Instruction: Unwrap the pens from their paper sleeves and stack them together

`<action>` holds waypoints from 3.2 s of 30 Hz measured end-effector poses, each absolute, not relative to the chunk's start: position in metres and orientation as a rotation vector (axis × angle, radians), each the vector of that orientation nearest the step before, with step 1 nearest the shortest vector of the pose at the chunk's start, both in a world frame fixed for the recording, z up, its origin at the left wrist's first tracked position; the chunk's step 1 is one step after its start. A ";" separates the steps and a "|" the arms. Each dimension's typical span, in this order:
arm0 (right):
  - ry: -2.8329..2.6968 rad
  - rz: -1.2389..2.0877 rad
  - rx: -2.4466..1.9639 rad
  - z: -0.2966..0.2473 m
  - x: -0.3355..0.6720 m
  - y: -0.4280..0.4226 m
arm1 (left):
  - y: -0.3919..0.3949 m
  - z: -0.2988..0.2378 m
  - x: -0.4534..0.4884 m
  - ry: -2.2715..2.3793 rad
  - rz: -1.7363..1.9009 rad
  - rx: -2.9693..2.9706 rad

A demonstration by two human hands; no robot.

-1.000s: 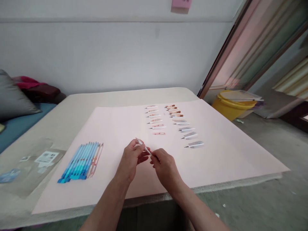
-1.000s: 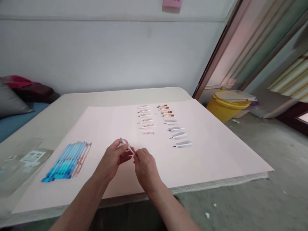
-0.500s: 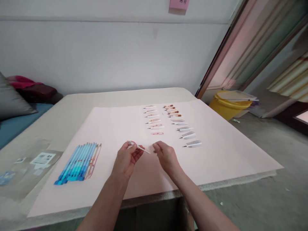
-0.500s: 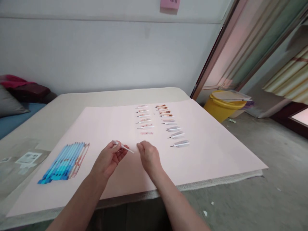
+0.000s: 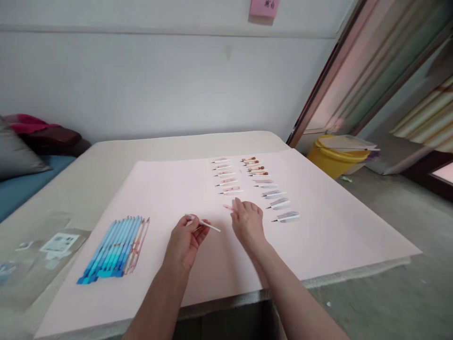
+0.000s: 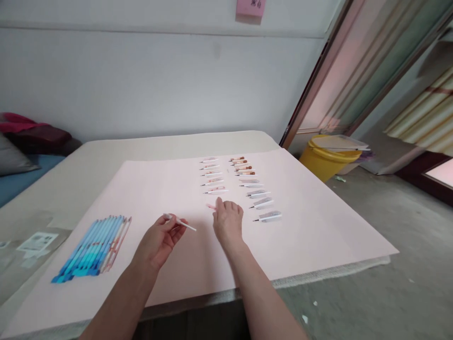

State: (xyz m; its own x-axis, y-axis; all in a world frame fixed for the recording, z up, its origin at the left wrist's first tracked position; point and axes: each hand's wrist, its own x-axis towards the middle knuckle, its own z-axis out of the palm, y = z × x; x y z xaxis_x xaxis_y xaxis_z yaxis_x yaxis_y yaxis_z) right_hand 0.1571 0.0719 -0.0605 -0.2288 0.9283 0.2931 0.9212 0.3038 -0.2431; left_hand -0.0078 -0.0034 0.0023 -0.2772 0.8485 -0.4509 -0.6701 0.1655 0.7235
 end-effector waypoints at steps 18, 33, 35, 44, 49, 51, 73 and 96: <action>-2.361 0.443 -1.440 -0.003 0.162 0.016 | -0.001 -0.002 -0.014 1.095 1.574 0.226; -2.136 0.662 -1.365 -0.006 0.149 0.008 | -0.010 0.003 -0.001 1.192 1.393 0.454; -2.080 0.747 -1.343 -0.005 0.149 0.008 | -0.011 0.004 -0.002 1.190 1.395 0.458; -1.829 1.052 -1.275 -0.008 0.147 0.008 | -0.013 0.005 0.003 1.178 1.443 0.490; -1.674 1.279 -1.269 -0.008 0.145 0.011 | -0.014 0.005 0.001 1.169 1.436 0.541; -1.586 1.463 -1.266 -0.007 0.145 0.012 | -0.013 0.005 0.000 1.172 1.433 0.568; -1.432 1.456 -1.225 0.002 0.140 0.003 | -0.011 0.011 0.001 1.095 1.427 0.645; -1.572 1.381 -1.352 0.002 0.133 -0.005 | -0.011 0.012 0.003 1.169 1.612 0.498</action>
